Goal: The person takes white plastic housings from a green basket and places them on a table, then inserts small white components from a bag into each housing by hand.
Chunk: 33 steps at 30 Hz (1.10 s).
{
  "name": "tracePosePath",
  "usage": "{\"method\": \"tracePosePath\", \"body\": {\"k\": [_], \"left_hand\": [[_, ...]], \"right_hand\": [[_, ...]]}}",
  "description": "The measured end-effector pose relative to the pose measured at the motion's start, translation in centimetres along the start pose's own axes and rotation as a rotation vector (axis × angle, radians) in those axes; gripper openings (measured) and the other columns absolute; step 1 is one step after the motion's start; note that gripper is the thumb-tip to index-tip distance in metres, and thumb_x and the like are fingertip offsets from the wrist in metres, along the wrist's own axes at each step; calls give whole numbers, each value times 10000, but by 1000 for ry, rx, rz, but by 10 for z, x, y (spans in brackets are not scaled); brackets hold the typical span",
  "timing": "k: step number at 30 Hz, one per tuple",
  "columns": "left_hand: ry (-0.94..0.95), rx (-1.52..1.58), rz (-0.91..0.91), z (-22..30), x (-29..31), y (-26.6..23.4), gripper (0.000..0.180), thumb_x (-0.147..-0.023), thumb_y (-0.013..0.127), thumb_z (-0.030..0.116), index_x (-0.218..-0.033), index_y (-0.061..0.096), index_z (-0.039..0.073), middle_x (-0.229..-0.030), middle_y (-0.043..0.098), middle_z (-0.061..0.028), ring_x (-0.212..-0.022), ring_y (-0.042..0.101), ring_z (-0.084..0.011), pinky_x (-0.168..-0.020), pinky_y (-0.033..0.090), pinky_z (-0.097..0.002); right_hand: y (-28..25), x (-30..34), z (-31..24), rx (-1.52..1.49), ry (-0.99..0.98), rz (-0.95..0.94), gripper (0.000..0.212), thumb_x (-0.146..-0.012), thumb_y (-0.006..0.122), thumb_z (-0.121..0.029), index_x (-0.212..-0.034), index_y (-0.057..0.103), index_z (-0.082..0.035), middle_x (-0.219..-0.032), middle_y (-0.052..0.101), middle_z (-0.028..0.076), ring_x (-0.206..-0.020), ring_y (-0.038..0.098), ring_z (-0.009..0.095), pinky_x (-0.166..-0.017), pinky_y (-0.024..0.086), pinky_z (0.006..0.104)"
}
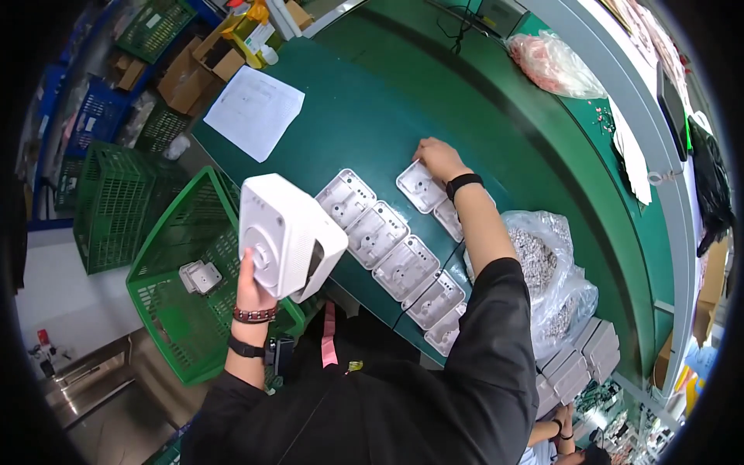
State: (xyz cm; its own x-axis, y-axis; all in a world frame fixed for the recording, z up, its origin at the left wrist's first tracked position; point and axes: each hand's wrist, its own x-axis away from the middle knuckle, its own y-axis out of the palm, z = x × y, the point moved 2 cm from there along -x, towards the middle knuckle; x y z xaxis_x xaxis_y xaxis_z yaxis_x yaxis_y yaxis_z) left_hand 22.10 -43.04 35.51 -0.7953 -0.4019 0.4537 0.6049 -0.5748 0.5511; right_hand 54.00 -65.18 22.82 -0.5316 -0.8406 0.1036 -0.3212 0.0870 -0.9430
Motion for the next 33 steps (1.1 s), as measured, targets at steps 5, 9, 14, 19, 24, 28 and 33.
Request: {"method": "tracePosePath", "body": {"k": [5, 9, 14, 19, 24, 28, 33], "left_hand": [[-55, -70, -56, -17, -25, 52, 480, -874, 491, 326, -1236, 388, 27, -1199, 483, -82, -1102, 469, -205, -931, 371, -343], [83, -419, -6, -30, -47, 53, 490, -892, 444, 343, -1260, 356, 32, -1223, 476, -92, -1114, 472, -233, -941, 377, -378], [-260, 107, -100, -38, -60, 82, 490, -844, 552, 307, -1232, 393, 53, -1187, 489, -93, -1100, 474, -224, -928, 380, -381], [-135, 158, -137, -26, -102, 87, 455, -829, 576, 243, -1206, 405, 53, -1160, 502, -96, -1078, 487, -240, -883, 413, -396], [813, -1212, 129, -27, -183, 118, 303, -764, 613, 153, -1018, 484, 50, -1006, 535, -88, -929, 531, -278, -778, 445, -381], [1130, -1898, -200, -79, -228, 121, 299, -646, 661, 118, -882, 498, 35, -912, 518, -112, -857, 507, -300, -723, 438, -377], [1000, -1960, -557, -103, -205, 128, 364, -605, 663, 114, -925, 518, 21, -930, 518, -127, -917, 487, -313, -759, 430, -380]], "right_hand": [[-18, 14, -17, 208, -126, 369, 341, -712, 536, -20, -1036, 587, -116, -1119, 494, 101, -1020, 477, 282, -900, 380, 354], [-73, 19, -90, -1300, 56, 294, 392, -830, 551, -167, -1197, 451, -73, -1207, 436, 87, -1178, 369, 220, -982, 283, 332], [-68, 53, -123, -1399, -15, 197, 441, -850, 548, -233, -1221, 413, -38, -1209, 430, 74, -1146, 390, 174, -953, 310, 296], [-45, 89, -98, -1577, 294, 383, 385, -867, 514, -201, -1204, 429, -37, -1189, 456, 67, -1110, 432, 164, -927, 344, 282], [-47, 130, -95, -1946, 488, 463, 319, -864, 490, -138, -1168, 467, -45, -1135, 511, 56, -1070, 463, 155, -910, 357, 282], [-52, 146, -100, -2203, 575, 678, 295, -867, 475, -145, -1146, 477, -50, -1102, 525, 52, -1038, 487, 154, -889, 379, 286], [-62, 163, -86, -2201, 585, 918, 292, -863, 469, -144, -1137, 471, -41, -1133, 507, 71, -1056, 481, 172, -902, 375, 301]]}}
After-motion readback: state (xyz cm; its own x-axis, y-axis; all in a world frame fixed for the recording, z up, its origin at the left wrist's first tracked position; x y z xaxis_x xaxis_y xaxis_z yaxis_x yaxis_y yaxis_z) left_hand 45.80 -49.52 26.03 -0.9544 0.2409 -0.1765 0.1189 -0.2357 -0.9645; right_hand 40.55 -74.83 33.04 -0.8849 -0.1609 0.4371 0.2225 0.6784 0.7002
